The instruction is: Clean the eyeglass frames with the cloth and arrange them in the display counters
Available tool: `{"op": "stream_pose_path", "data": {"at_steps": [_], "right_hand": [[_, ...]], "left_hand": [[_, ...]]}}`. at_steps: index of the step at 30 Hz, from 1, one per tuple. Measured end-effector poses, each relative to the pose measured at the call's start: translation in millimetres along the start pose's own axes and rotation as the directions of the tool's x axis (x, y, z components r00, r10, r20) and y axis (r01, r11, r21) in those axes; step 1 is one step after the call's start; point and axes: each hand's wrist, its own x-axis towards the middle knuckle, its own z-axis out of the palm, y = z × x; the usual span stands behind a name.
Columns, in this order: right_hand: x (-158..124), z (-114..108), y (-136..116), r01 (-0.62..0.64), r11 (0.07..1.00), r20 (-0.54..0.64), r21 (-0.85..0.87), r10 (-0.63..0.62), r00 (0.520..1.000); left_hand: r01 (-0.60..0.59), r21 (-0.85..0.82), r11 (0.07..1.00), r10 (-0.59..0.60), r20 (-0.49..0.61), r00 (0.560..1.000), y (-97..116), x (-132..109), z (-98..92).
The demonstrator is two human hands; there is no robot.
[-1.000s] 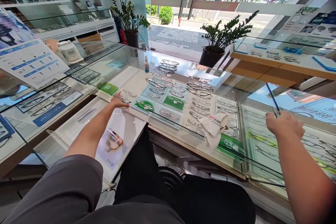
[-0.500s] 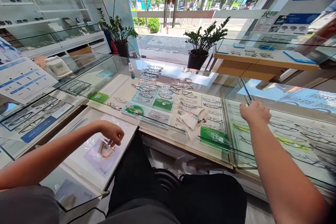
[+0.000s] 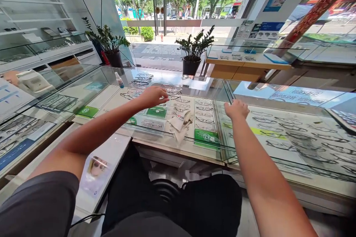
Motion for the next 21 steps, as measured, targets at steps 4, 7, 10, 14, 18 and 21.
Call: {"op": "stream_pose_path", "data": {"at_steps": [4,7,10,14,18,21], "right_hand": [[-2,-1,-4,-0.015,1.000,-0.009,0.007,0.015,1.000],[-2,0,-5,-0.025,1.000,-0.003,0.007,0.025,1.000],[-1,0,-5,-0.028,0.999,-0.002,0.015,0.028,1.000],[1,0,-6,-0.025,1.000,-0.012,0.012,0.026,1.000],[3,1,-5,-0.021,1.000,-0.032,0.013,0.022,0.999],[4,1,-4,-0.016,1.000,-0.037,0.011,0.016,0.999]], "left_hand": [[0.081,0.172,0.982,-0.082,-0.002,0.997,-19,43,25.7],[0.114,0.228,0.967,-0.130,0.056,0.990,-28,64,37.5],[0.128,0.248,0.960,-0.153,0.087,0.984,-33,78,47.7],[0.142,0.202,0.969,-0.165,0.105,0.981,-36,88,59.5],[0.144,0.191,0.971,-0.160,0.073,0.984,-31,90,63.9],[0.147,0.187,0.971,-0.159,0.052,0.986,-24,81,56.9]]}}
